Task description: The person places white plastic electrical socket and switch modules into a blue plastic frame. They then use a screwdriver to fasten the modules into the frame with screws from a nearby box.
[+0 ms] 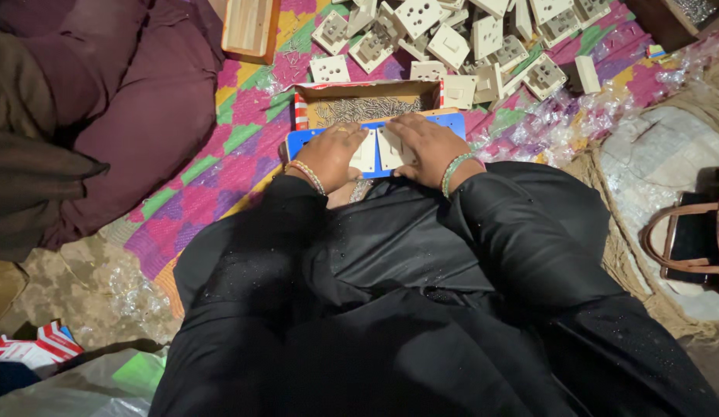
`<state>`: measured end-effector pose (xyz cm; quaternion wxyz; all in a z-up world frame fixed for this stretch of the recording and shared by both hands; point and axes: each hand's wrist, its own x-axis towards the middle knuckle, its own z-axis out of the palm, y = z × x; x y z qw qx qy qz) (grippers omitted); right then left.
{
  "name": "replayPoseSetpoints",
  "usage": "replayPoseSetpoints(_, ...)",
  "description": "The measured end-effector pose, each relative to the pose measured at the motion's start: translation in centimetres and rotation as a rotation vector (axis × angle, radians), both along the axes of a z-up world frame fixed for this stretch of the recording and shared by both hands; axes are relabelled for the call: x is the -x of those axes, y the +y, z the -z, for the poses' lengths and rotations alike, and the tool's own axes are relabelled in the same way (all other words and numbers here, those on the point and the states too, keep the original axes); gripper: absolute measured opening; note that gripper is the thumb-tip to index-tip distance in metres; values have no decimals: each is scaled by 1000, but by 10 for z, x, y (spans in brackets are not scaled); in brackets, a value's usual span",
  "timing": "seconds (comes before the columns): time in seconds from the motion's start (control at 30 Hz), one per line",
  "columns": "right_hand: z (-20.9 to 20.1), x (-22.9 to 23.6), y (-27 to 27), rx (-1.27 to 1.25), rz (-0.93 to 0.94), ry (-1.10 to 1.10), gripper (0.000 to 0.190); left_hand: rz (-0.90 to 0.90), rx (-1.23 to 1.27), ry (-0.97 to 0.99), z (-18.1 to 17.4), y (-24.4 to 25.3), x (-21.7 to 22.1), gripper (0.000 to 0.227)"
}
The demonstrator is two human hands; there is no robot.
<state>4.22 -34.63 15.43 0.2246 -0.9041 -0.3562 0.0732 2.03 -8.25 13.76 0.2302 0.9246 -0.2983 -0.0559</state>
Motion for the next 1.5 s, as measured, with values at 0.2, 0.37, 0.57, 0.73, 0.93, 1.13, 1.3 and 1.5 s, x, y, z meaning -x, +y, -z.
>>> replayPoseSetpoints(0.2,6,-1,1,-113,59,127,96,-28,12,44,-5,1,0,80)
replayPoseSetpoints(0.37,7,2,0,-157,56,173,101,-28,24,52,-2,1,3,81)
replayPoseSetpoints(0.57,11,1,1,-168,102,170,100,-14,37,19,2,5,1,81)
replayPoseSetpoints(0.73,7,-1,-10,-61,12,47,102,-39,-1,6,-11,3,2,85)
replayPoseSetpoints(0.93,-1,-4,-31,131,253,106,114,-76,-6,-103,-13,-27,17,90)
replayPoseSetpoints(1.13,1,-8,-29,265,268,83,110,-50,-37,-169,-3,-63,14,79)
replayPoseSetpoints(1.3,22,-23,-46,114,250,106,95,-61,4,-56,-7,-59,12,77)
replayPoseSetpoints(1.5,48,-89,-112,-137,759,283,64,-258,54,-108,-10,-63,-55,52)
